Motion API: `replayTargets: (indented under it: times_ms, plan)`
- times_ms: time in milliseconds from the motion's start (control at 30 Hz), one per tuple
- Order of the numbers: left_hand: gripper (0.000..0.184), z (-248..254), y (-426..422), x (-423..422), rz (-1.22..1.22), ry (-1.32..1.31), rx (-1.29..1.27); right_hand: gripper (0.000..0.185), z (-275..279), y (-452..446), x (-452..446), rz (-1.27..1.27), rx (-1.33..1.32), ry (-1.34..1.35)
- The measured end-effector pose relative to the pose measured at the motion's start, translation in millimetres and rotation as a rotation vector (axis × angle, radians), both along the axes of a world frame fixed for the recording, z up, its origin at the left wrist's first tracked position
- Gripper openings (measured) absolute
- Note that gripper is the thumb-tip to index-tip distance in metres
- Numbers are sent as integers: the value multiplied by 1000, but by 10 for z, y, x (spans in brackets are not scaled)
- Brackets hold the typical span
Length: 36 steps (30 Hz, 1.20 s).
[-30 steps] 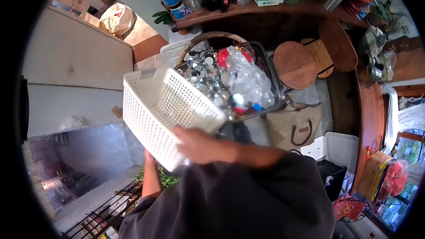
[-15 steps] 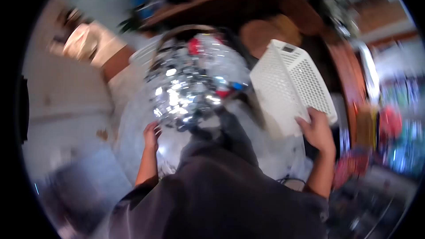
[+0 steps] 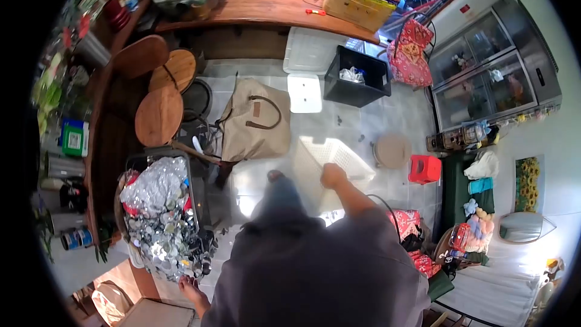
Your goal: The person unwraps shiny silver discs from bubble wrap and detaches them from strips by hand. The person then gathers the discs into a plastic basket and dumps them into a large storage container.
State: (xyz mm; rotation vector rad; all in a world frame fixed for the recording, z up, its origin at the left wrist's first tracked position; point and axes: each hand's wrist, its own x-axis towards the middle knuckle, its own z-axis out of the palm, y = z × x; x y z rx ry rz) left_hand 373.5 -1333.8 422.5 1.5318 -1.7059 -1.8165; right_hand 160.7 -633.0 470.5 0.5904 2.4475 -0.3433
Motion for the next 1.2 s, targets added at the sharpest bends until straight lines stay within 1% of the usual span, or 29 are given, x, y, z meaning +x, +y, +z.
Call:
replayTargets:
  times_ms: [33,167,267,333,367,400,433,467,500,533,567,633,667,700,767,833,900,933,967,1033,1067,1100,1133,1167,1200]
  plan:
    - [13,87,146,-69,-14,-11,-15,29,-78,151,-46,-38,-15,-21]
    - [16,148,647,-269,-66,-53,-50,30,-547,737,-315,-164,-38,-41]
    - [15,418,1292,-603,-187,-199,-131,29,-803,1094,-787,-188,-23,-17]
    - [16,418,1467,-683,-252,-198,-92,24,-897,1269,-1196,-220,-12,66]
    - [17,424,1562,-722,-281,-205,-84,22,-993,1358,-1406,-225,6,170]
    - [18,422,1649,-743,-310,-213,-72,23,-974,1420,-1666,-178,50,181]
    - [19,432,1686,-760,-361,-226,-44,30,-1120,1529,-1892,-135,74,276]
    - [19,448,1793,-759,-385,-251,-14,39,-1246,1593,-2146,-70,120,243]
    - [19,488,1884,-797,-411,-273,16,56,-1276,1516,-2336,-1,161,270]
    - [19,559,1936,-842,-438,-296,41,70,-922,1332,-2521,23,128,181]
    - [22,565,1938,-850,-506,-299,76,71,-969,1210,-2611,107,91,201]
    - [24,559,1968,-853,-414,-288,187,60,-1266,951,-2749,92,-125,163]
    - [25,511,1978,-827,-365,-275,244,56,-1338,793,-2740,91,-237,175]
    - [24,435,2016,-744,-527,-346,121,52,-1437,630,-2675,94,-348,186]
    - [24,332,1985,-634,-550,-368,104,43,-1580,334,-2475,130,-485,25]
    - [22,261,1943,-526,-532,-393,99,40,-1613,95,-2056,163,-539,70]
    - [24,163,1850,-354,-466,-365,77,43,-2669,-132,-1704,359,-502,-102]
    - [25,107,1791,-232,-423,-354,65,46,-2432,-130,-1500,319,-576,23]
    - [29,64,1736,-171,-362,-376,31,45,-2593,-82,-1306,272,-547,-43]
    - [39,-74,1533,-32,-269,-310,11,42,-2882,-9,-892,180,-481,-173]
    - [45,79,1583,-129,-225,-276,0,35,-1983,-13,-1028,354,-501,-276]
    - [50,407,1621,419,11,-298,-117,32,-2642,-533,-977,1092,-360,-182]
    - [59,-275,1216,805,-53,-375,-389,34,-2789,-373,-942,1064,-440,-75]
    - [72,-218,1251,375,-79,-387,-274,34,-2635,-198,-1133,853,-300,-150]
    - [78,-517,1054,376,-91,-473,-373,29,-2486,-151,-1266,891,-323,-38]
